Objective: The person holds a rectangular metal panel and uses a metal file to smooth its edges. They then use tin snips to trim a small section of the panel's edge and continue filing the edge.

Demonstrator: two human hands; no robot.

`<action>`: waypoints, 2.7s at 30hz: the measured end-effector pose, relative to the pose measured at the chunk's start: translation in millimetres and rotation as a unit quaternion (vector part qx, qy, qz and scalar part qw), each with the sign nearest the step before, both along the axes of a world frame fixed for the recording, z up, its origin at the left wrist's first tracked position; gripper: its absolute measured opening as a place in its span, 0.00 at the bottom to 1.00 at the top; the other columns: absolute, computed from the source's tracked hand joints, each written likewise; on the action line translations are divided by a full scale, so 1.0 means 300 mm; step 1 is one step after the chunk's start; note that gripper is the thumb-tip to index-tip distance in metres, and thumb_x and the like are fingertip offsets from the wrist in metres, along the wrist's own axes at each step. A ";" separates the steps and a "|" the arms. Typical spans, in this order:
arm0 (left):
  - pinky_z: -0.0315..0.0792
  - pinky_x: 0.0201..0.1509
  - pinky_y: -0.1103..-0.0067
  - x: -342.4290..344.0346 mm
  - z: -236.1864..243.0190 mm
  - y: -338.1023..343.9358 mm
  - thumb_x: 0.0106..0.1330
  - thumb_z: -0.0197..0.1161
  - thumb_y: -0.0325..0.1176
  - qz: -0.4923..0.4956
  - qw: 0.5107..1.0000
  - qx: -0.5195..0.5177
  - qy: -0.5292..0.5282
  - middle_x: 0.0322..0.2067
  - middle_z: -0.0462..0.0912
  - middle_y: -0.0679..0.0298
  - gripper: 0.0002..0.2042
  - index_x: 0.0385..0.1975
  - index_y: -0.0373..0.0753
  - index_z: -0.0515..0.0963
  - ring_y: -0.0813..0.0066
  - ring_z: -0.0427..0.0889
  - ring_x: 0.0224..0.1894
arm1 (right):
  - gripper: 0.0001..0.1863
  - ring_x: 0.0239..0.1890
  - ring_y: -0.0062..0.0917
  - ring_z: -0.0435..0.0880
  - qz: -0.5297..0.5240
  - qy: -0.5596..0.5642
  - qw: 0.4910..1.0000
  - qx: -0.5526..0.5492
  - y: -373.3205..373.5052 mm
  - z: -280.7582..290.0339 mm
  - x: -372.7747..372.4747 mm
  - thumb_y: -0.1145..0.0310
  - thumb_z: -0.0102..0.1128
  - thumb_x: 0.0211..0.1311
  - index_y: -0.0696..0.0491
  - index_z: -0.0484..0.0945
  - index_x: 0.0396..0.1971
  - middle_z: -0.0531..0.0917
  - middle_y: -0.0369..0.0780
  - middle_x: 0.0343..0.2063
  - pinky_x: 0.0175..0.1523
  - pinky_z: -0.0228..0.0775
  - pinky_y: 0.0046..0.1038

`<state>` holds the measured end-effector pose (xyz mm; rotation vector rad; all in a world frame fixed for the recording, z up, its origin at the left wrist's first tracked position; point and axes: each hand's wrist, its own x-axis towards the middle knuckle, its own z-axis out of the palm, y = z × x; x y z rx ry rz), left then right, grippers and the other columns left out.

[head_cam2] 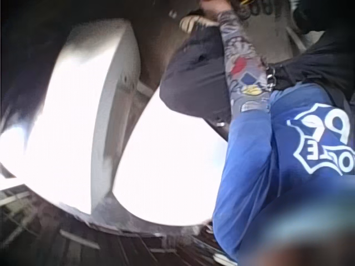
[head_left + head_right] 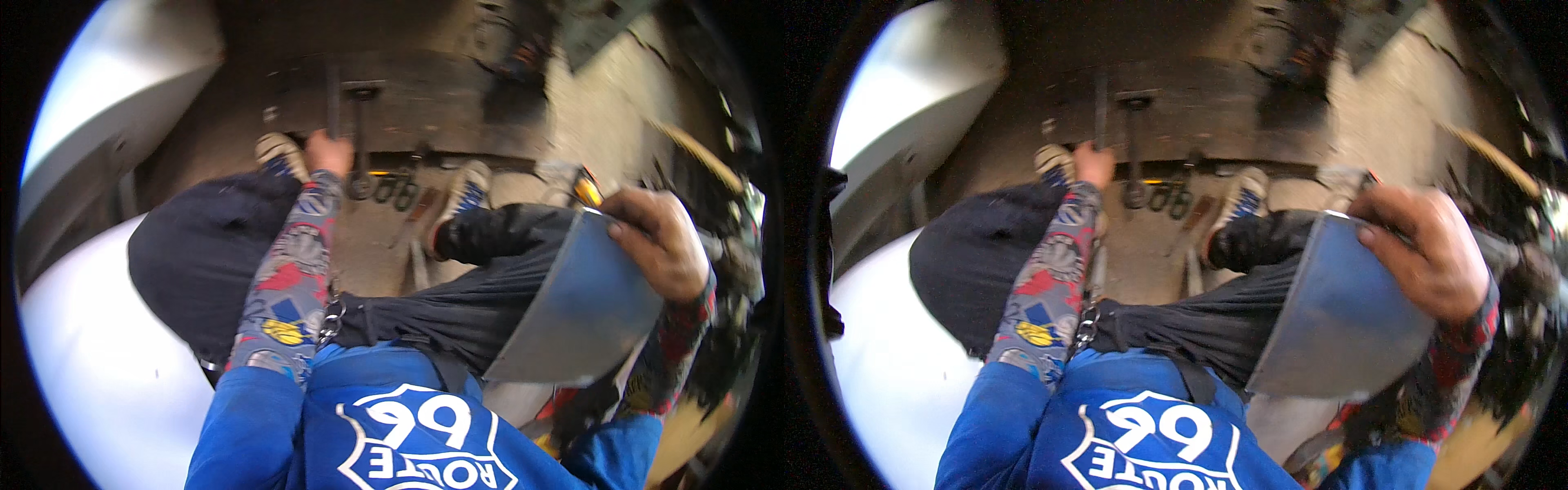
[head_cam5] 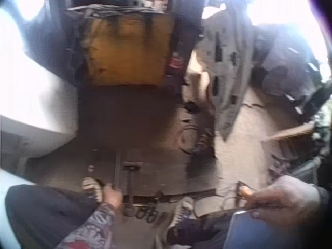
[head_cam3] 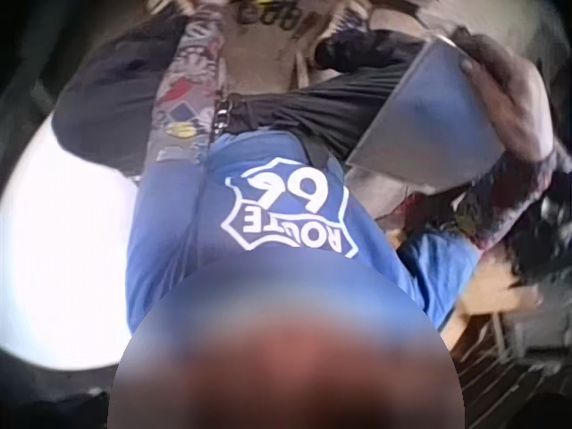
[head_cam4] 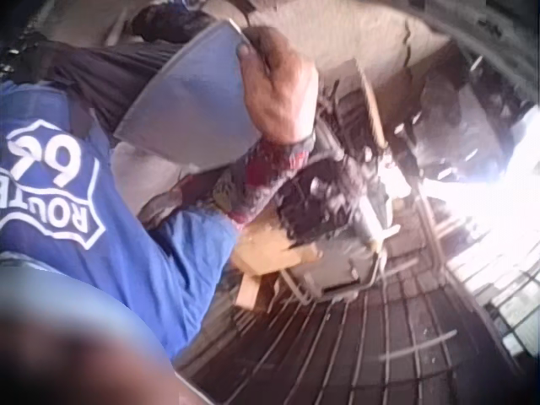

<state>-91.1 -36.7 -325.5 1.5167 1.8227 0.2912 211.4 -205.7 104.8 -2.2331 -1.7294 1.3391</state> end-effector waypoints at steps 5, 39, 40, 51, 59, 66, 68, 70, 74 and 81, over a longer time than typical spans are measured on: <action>0.69 0.56 0.54 0.075 -0.025 0.025 0.55 0.65 0.41 -0.006 0.961 0.055 0.271 0.52 0.73 0.52 0.25 0.54 0.40 0.74 0.45 0.71 0.57 | 0.10 0.33 0.39 0.82 -0.040 0.061 0.997 -0.012 -0.046 -0.034 0.086 0.70 0.60 0.58 0.58 0.79 0.39 0.82 0.47 0.29 0.42 0.73 0.34; 0.76 0.31 0.69 0.287 -0.058 -0.165 0.57 0.65 0.29 -0.093 0.808 -0.521 -0.260 0.36 0.79 0.57 0.24 0.54 0.32 0.68 0.65 0.82 0.31 | 0.10 0.28 0.28 0.83 -0.206 -0.036 0.916 0.342 -0.295 0.394 -0.082 0.70 0.73 0.50 0.58 0.86 0.32 0.86 0.41 0.26 0.37 0.71 0.26; 0.75 0.29 0.71 0.307 0.014 -0.135 0.57 0.66 0.30 -0.144 0.826 -0.464 -0.287 0.34 0.79 0.58 0.24 0.53 0.32 0.69 0.68 0.80 0.28 | 0.11 0.28 0.28 0.83 -0.195 -0.041 0.910 0.363 -0.310 0.398 -0.093 0.69 0.73 0.49 0.58 0.86 0.32 0.86 0.41 0.26 0.37 0.71 0.26; 0.70 0.37 0.83 0.238 1.310 -0.033 0.53 0.67 0.31 -0.410 0.796 -0.022 -0.444 0.32 0.77 0.68 0.28 0.57 0.35 0.71 0.82 0.75 0.32 | 0.09 0.33 0.25 0.85 -0.190 -0.125 0.882 0.412 -0.338 0.482 -0.315 0.75 0.62 0.60 0.60 0.83 0.40 0.86 0.44 0.30 0.41 0.75 0.25; 0.71 0.46 0.67 0.124 1.534 -0.171 0.36 0.63 0.31 -0.540 0.690 0.286 -0.388 0.35 0.75 0.54 0.39 0.59 0.37 0.70 0.56 0.77 0.36 | 0.09 0.32 0.22 0.85 -0.287 -0.142 0.864 0.389 -0.292 0.463 -0.357 0.76 0.61 0.60 0.62 0.83 0.39 0.86 0.45 0.28 0.41 0.76 0.24; 0.72 0.43 0.72 0.115 1.502 -0.186 0.36 0.62 0.27 -0.531 0.689 0.331 -0.366 0.36 0.75 0.55 0.39 0.59 0.38 0.72 0.60 0.77 0.35 | 0.10 0.33 0.23 0.85 -0.247 -0.176 0.869 0.391 -0.265 0.487 -0.427 0.76 0.61 0.60 0.62 0.83 0.40 0.86 0.46 0.30 0.43 0.76 0.25; 0.73 0.44 0.71 0.107 1.485 -0.184 0.36 0.62 0.27 -0.522 0.689 0.348 -0.363 0.36 0.75 0.55 0.38 0.59 0.39 0.72 0.59 0.78 0.36 | 0.10 0.33 0.23 0.85 -0.230 -0.189 0.872 0.388 -0.249 0.492 -0.446 0.77 0.60 0.60 0.62 0.83 0.40 0.86 0.46 0.30 0.44 0.76 0.26; 0.73 0.45 0.70 0.088 1.471 -0.181 0.37 0.62 0.26 -0.516 0.698 0.354 -0.348 0.36 0.76 0.54 0.37 0.59 0.39 0.72 0.58 0.78 0.36 | 0.11 0.33 0.23 0.85 -0.233 -0.193 0.873 0.381 -0.231 0.491 -0.467 0.78 0.58 0.60 0.61 0.83 0.41 0.86 0.46 0.30 0.44 0.75 0.25; 0.72 0.47 0.68 0.064 1.453 -0.171 0.38 0.65 0.26 -0.496 0.704 0.344 -0.375 0.37 0.76 0.54 0.37 0.59 0.38 0.71 0.56 0.78 0.38 | 0.11 0.33 0.23 0.85 -0.230 -0.187 0.879 0.374 -0.195 0.494 -0.502 0.79 0.56 0.59 0.61 0.83 0.41 0.86 0.46 0.30 0.44 0.75 0.25; 0.73 0.46 0.67 0.041 1.437 -0.139 0.40 0.65 0.26 -0.493 0.707 0.359 -0.359 0.36 0.75 0.53 0.39 0.62 0.36 0.69 0.56 0.77 0.38 | 0.11 0.33 0.23 0.84 -0.209 -0.189 0.882 0.377 -0.141 0.482 -0.522 0.79 0.56 0.59 0.61 0.82 0.41 0.85 0.46 0.29 0.43 0.75 0.25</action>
